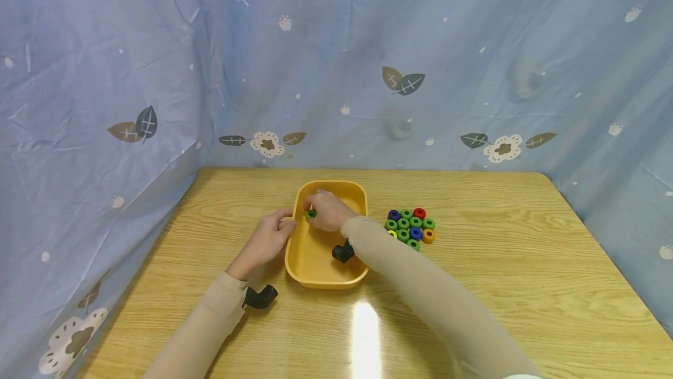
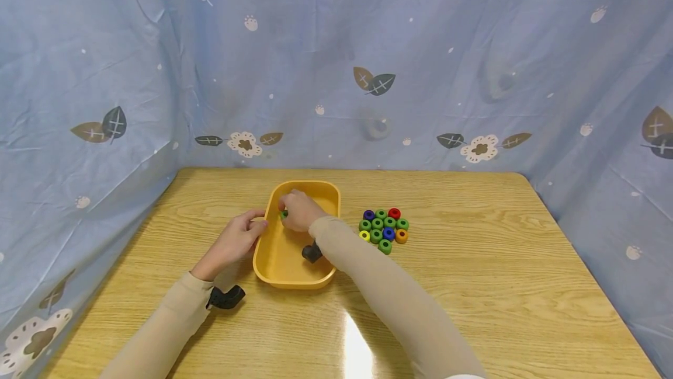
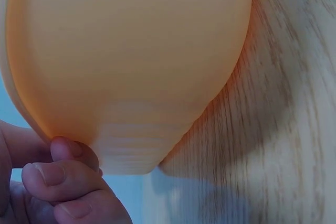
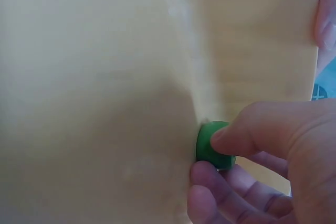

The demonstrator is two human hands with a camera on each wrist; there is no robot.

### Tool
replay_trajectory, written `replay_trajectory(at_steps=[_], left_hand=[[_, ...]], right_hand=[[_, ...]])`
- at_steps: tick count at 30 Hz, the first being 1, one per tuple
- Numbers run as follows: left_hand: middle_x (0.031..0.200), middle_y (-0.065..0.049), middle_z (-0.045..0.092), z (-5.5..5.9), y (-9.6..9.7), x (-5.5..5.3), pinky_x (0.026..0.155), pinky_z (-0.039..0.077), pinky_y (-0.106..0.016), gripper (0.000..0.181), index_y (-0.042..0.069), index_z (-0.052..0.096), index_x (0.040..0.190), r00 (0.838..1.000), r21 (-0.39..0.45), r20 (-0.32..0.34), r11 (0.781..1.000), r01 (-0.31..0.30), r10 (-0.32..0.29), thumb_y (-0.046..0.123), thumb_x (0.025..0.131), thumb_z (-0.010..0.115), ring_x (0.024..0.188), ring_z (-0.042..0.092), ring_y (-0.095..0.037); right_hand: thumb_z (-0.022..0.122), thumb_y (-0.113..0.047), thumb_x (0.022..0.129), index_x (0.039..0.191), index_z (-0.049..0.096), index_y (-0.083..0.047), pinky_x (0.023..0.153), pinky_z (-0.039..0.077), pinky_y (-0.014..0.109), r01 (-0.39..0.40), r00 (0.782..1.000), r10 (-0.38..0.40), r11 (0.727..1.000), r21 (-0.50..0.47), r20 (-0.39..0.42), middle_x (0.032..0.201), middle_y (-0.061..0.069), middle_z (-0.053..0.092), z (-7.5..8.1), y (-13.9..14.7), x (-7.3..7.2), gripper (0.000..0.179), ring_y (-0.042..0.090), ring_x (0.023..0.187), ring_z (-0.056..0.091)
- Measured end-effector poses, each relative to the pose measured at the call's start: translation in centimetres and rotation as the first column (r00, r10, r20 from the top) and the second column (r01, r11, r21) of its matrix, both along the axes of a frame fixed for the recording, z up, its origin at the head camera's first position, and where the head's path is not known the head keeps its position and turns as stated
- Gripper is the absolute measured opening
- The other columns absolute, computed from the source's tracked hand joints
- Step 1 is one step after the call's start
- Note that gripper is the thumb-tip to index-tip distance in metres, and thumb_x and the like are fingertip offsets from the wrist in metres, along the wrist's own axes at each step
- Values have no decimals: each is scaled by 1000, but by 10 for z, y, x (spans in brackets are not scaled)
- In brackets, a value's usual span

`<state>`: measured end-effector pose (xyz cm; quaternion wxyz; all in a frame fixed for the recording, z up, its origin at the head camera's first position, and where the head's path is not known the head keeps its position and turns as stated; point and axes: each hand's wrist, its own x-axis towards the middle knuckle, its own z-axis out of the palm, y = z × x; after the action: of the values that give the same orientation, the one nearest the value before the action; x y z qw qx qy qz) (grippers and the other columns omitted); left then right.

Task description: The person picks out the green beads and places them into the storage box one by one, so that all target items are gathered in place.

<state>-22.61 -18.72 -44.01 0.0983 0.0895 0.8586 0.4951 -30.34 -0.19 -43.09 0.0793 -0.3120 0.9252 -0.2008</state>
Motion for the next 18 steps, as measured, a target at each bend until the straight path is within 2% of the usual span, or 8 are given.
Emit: replay_trajectory(at_steps=[6,12,18], left_hand=[[68,-6,58,-1,0,1,49,37,-26,45,-2,44,153,1000,1,-8,1000,6,-6,19,113,46,50,41,-13],[66,-3,55,-1,-1,1,48,37,-26,46,-1,45,154,1000,-8,-14,1000,16,-16,20,113,45,49,40,-12],[68,-4,56,0,0,2,47,35,-25,46,0,44,154,1000,-17,-4,1000,7,-7,21,113,45,48,39,-11]], right_hand=[[74,-13,98,121,73,-6,85,54,33,-12,1000,12,1000,0,0,115,13,66,1,2,2,25,23,95,59],[74,-14,97,127,71,-4,86,55,34,-6,1000,6,1000,-5,8,116,14,65,10,6,5,32,24,97,60],[75,-19,98,130,69,-5,92,55,38,8,999,-7,999,-50,35,120,13,65,18,16,9,35,26,108,62]])
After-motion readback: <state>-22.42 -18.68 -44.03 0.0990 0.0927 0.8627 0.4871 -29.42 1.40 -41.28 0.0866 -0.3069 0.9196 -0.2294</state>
